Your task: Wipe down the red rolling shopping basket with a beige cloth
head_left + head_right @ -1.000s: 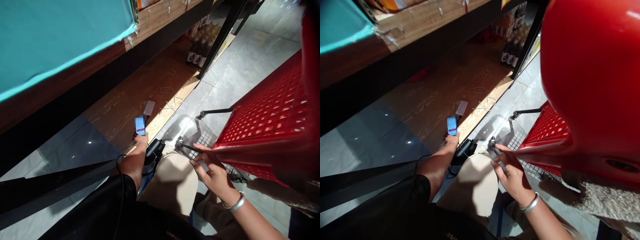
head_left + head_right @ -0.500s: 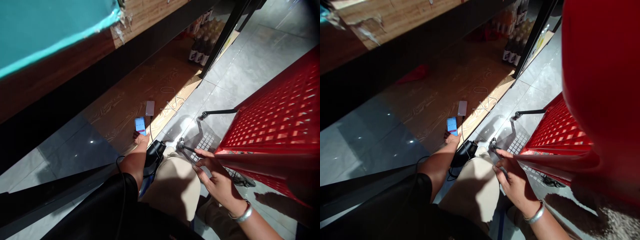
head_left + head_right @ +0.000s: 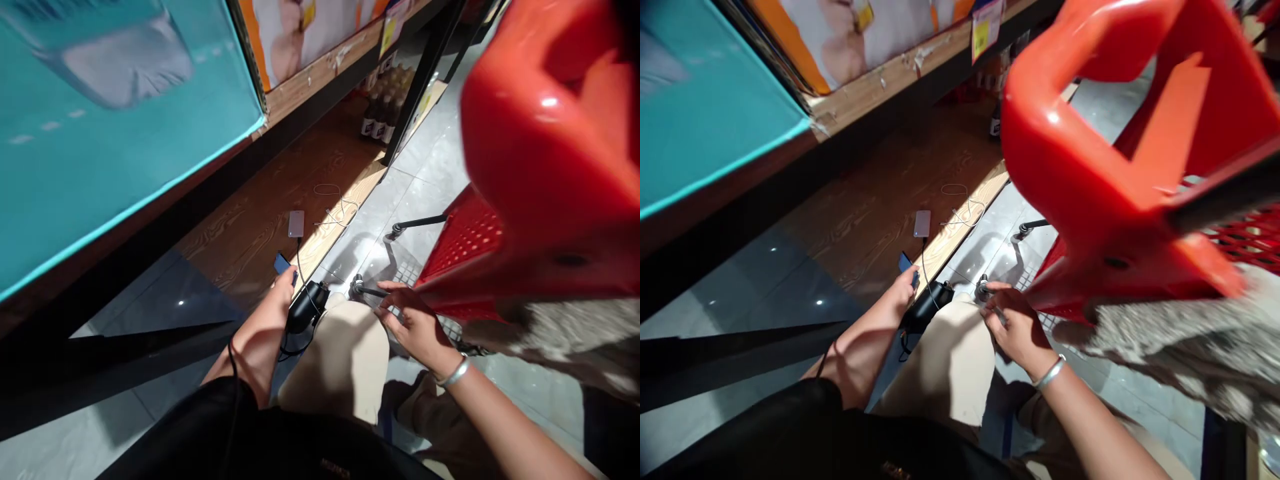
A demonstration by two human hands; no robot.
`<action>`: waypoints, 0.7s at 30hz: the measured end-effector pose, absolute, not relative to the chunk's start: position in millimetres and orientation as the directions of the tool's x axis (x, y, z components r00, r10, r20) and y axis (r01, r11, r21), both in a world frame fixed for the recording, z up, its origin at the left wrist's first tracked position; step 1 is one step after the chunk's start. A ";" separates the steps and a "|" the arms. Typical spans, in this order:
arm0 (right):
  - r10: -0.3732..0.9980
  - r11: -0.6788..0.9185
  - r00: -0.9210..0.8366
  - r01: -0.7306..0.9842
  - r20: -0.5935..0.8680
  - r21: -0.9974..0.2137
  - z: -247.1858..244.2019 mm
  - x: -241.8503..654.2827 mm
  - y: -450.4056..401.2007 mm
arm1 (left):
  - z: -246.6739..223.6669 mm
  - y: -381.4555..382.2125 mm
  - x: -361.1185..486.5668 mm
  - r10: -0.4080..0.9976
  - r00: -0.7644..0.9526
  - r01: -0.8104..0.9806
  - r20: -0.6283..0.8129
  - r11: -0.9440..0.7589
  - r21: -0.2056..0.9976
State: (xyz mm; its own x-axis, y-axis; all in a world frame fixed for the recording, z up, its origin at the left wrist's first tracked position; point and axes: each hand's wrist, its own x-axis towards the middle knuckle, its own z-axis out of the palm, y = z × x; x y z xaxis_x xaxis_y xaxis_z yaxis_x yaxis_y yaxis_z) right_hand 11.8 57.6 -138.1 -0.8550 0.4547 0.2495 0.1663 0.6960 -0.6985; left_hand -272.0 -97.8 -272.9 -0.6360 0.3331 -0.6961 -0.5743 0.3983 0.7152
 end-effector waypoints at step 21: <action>0.659 -0.558 -0.746 -0.403 -0.093 -0.726 -15.9 55.6 -40.8 | -26.0 -139.3 -47.2 0.849 -0.528 0.422 0.034 0.227 0.878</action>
